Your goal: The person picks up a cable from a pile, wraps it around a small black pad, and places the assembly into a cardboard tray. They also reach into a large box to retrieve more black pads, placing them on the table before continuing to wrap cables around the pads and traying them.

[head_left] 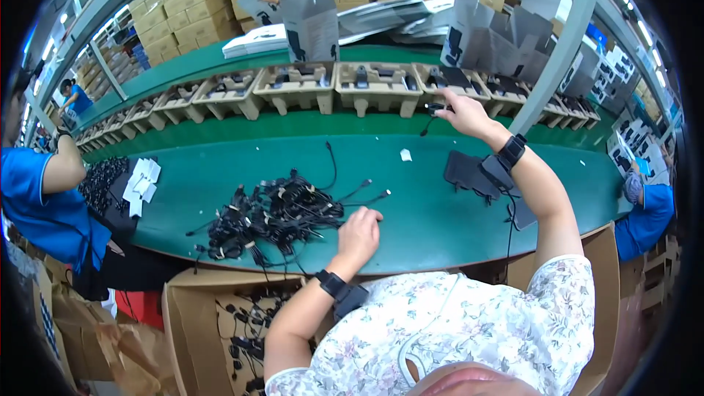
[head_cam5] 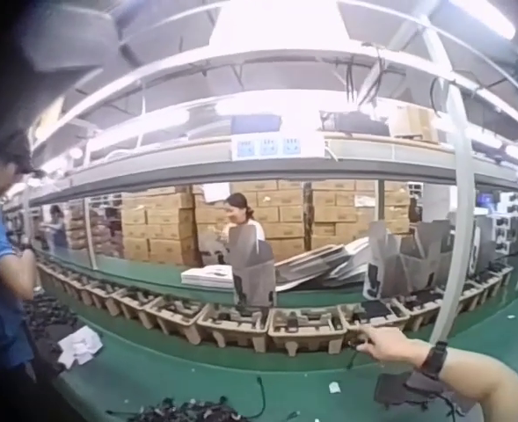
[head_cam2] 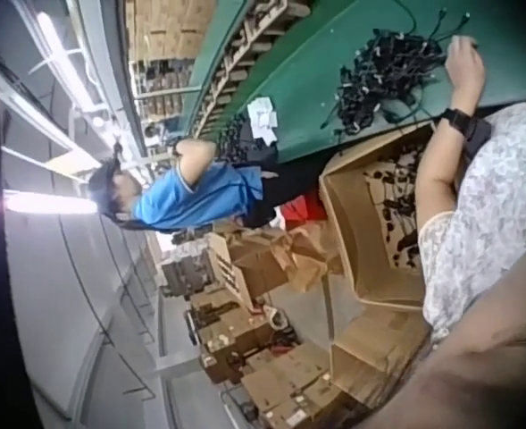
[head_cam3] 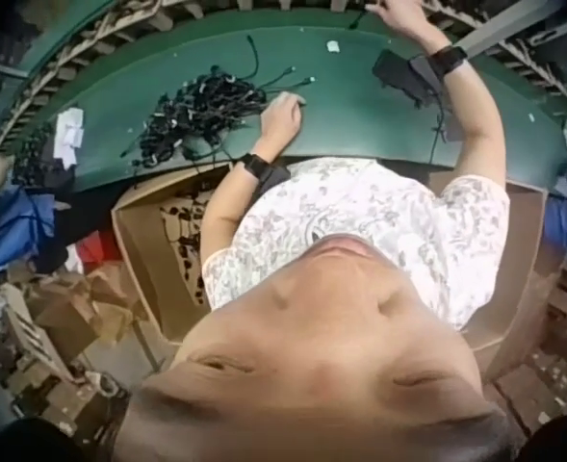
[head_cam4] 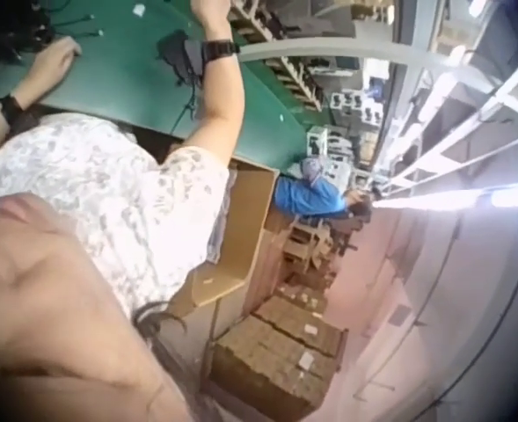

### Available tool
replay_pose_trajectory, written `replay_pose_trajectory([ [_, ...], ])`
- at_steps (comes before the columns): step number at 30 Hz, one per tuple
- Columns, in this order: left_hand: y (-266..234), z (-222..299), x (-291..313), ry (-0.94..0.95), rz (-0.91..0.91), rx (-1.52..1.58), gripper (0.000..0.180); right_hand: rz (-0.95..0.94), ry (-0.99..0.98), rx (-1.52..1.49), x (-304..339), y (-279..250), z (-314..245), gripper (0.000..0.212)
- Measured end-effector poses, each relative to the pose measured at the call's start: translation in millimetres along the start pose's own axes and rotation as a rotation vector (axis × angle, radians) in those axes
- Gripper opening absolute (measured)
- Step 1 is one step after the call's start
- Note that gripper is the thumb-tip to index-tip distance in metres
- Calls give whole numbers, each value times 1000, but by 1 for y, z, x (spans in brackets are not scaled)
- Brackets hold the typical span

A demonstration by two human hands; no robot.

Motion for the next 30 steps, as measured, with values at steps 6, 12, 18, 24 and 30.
replay_pose_trajectory([
  [6, 2, -10, 7, -35, -16, 89, 11, -109, 146, 85, -31, 3, -19, 43],
  [12, -4, -11, 6, -15, -17, 70, 10, -8, 40, 176, -36, 32, -39, 41],
  [18, -4, -17, 7, 9, -46, 53, 11, 8, 131, 108, -26, 63, -55, 40],
  [24, -7, -19, 4, 5, -36, 118, 10, 70, 133, 143, -14, 66, -31, 40],
  [30, -12, -24, 1, -17, -18, 157, 10, 195, 408, -154, -12, 34, 23, 38],
])
Point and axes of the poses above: each hand's wrist, its own x-axis away from the middle knuckle, its own y-axis out of the palm, z = x × y, the point moved 7 cm from there along -x, towards the middle knuckle, and after that the axes turned 10 degrees about z, right-handed, at the moved point
